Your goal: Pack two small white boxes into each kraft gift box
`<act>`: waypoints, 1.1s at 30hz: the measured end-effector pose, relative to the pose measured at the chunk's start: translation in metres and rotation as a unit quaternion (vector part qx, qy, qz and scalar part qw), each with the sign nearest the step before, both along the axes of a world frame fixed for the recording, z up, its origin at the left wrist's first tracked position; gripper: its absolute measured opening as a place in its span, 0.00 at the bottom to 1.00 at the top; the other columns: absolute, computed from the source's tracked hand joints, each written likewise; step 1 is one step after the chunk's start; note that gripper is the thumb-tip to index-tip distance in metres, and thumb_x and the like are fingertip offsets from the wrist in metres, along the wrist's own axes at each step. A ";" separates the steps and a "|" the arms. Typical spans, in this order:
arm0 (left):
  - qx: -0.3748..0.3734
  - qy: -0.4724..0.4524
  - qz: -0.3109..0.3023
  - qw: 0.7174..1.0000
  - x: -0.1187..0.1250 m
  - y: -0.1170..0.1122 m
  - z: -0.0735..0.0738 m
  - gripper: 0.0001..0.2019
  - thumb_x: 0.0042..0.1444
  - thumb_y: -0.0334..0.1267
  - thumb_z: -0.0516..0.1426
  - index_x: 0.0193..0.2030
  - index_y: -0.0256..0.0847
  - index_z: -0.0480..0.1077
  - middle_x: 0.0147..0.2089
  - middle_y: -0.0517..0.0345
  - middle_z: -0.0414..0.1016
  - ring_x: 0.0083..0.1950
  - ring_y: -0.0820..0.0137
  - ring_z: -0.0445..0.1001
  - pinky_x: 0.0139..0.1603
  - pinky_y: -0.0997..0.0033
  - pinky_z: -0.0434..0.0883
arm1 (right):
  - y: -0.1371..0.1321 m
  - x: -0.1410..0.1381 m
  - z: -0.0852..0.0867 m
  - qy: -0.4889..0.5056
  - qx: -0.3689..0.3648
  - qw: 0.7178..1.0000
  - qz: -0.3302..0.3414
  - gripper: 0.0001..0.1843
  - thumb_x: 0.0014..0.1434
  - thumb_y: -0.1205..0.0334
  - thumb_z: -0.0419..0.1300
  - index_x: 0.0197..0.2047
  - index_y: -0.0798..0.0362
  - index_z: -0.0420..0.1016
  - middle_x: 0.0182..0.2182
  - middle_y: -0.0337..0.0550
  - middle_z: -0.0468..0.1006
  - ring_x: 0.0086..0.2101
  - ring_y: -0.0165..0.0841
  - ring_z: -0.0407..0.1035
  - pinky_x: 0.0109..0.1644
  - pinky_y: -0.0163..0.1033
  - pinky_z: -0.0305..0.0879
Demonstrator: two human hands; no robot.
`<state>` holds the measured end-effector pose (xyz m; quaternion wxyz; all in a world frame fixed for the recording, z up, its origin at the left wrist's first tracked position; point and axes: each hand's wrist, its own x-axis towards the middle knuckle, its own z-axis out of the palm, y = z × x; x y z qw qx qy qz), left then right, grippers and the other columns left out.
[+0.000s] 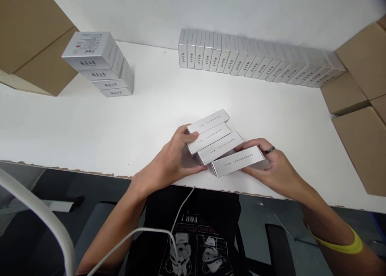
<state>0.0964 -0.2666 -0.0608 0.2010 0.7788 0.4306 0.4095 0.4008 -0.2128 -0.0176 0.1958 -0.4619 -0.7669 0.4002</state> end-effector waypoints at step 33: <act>-0.025 0.011 0.041 0.999 0.008 -0.007 0.001 0.47 0.57 0.40 0.72 0.77 0.52 0.52 0.67 0.42 0.64 0.65 0.50 0.71 0.57 0.50 0.83 | 0.000 -0.002 0.004 -0.031 0.034 0.998 0.040 0.28 0.65 0.43 0.66 0.63 0.43 0.70 0.58 0.45 0.78 0.56 0.43 0.75 0.53 0.48 0.78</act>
